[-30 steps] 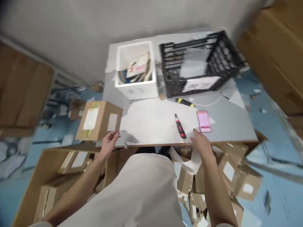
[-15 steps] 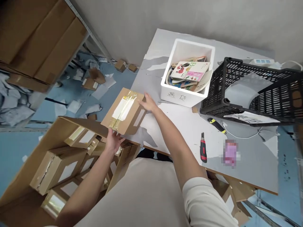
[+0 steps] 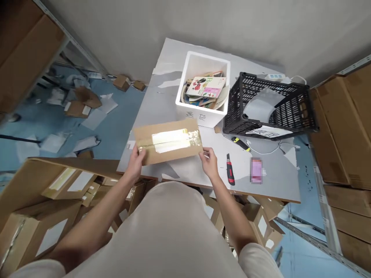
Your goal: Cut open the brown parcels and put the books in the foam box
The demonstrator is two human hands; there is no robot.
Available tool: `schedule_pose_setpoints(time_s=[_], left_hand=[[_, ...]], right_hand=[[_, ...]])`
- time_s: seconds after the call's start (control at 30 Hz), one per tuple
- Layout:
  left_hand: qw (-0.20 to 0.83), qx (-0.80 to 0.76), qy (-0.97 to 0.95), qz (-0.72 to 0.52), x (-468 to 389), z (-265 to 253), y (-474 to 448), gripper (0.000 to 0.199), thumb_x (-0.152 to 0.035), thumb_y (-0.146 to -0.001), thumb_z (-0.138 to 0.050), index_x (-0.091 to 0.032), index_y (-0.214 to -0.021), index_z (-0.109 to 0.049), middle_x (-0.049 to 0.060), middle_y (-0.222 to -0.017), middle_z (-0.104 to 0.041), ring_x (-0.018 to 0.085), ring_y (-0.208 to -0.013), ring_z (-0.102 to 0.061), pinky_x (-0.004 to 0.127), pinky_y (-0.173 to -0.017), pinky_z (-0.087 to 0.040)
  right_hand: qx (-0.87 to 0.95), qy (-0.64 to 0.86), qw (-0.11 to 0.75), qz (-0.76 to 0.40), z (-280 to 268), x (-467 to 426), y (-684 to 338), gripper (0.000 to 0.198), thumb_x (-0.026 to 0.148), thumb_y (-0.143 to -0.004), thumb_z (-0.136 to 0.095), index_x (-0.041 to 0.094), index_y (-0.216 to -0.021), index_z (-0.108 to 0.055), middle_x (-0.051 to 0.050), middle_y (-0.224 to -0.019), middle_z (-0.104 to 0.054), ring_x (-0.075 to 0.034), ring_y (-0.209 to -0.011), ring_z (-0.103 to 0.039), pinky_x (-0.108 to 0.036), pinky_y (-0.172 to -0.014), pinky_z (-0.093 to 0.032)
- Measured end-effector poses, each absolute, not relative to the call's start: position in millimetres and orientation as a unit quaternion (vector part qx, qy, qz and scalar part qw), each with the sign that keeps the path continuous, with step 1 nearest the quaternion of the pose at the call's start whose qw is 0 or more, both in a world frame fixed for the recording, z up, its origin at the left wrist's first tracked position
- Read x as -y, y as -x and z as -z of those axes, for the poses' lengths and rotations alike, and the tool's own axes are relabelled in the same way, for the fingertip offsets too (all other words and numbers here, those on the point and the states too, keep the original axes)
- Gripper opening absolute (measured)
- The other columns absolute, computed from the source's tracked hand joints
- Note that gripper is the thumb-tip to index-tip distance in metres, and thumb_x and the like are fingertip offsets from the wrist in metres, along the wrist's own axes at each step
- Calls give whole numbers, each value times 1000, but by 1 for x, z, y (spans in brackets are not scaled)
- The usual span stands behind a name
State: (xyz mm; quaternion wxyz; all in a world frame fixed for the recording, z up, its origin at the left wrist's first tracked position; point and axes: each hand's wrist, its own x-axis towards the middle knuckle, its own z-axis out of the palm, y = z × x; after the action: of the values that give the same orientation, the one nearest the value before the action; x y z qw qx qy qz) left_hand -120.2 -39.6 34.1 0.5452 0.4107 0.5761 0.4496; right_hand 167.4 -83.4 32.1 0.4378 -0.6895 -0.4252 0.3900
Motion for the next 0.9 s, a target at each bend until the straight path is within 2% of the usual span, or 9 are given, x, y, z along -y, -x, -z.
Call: schedule_pose_setpoints(time_s=[0.13,0.27,0.47,0.67,0.73,0.8,0.9], left_hand=[[617,-518,-462,-370,22,-30,66,73,-44,-77,-65,-24,-143,-39,6,-140,-51,26,-128,-48,38,-109,-35],[657,-484,-486,-313,23,-10,29,71,-43,-77,-65,-25,-142,-41,6,-144,-48,24,-128,-48,38,-109,-35],[647,-508,-485,-296,31,12,21,75,-44,-75,-67,-25,-143,-40,8,-145,-46,25,-127,-49,41,-110,-34],[642,-528,-470,-298,39,14,16,83,-51,-77,-64,-23,-148,-30,9,-152,-36,25,-137,-38,39,-114,-26],[634,-536,-466,-305,44,15,19,85,-55,-78,-62,-22,-148,-28,10,-153,-33,25,-140,-32,39,-116,-23],[633,-525,-473,-315,49,19,26,90,-60,-74,-63,-21,-147,-31,11,-154,-30,27,-143,-26,39,-116,-22],[637,-497,-512,-292,56,25,37,103,-54,-53,-80,-19,-142,-41,15,-149,-39,31,-141,-29,42,-115,-25]], right_hand=[[353,736,463,-344,-16,158,-206,36,48,-80,-59,20,-103,-53,-13,-113,-64,-23,-98,-64,-44,-86,-54],[316,745,488,-326,7,196,-229,35,47,-79,-61,21,-101,-54,-13,-109,-65,-23,-101,-63,-45,-87,-54],[315,727,483,-372,30,202,-254,37,48,-75,-66,21,-98,-56,-11,-106,-64,-23,-100,-63,-43,-86,-56],[330,717,465,-401,34,199,-264,37,46,-76,-66,22,-100,-54,-11,-107,-63,-24,-100,-64,-43,-84,-56],[341,710,461,-408,36,200,-266,45,46,-76,-67,22,-111,-52,-14,-116,-61,-25,-106,-62,-45,-87,-55],[359,700,455,-416,40,200,-267,61,43,-72,-71,23,-124,-47,-15,-127,-55,-27,-116,-56,-48,-93,-52],[378,699,427,-433,49,198,-268,79,40,-64,-77,27,-133,-41,-13,-140,-46,-28,-128,-47,-52,-100,-46]])
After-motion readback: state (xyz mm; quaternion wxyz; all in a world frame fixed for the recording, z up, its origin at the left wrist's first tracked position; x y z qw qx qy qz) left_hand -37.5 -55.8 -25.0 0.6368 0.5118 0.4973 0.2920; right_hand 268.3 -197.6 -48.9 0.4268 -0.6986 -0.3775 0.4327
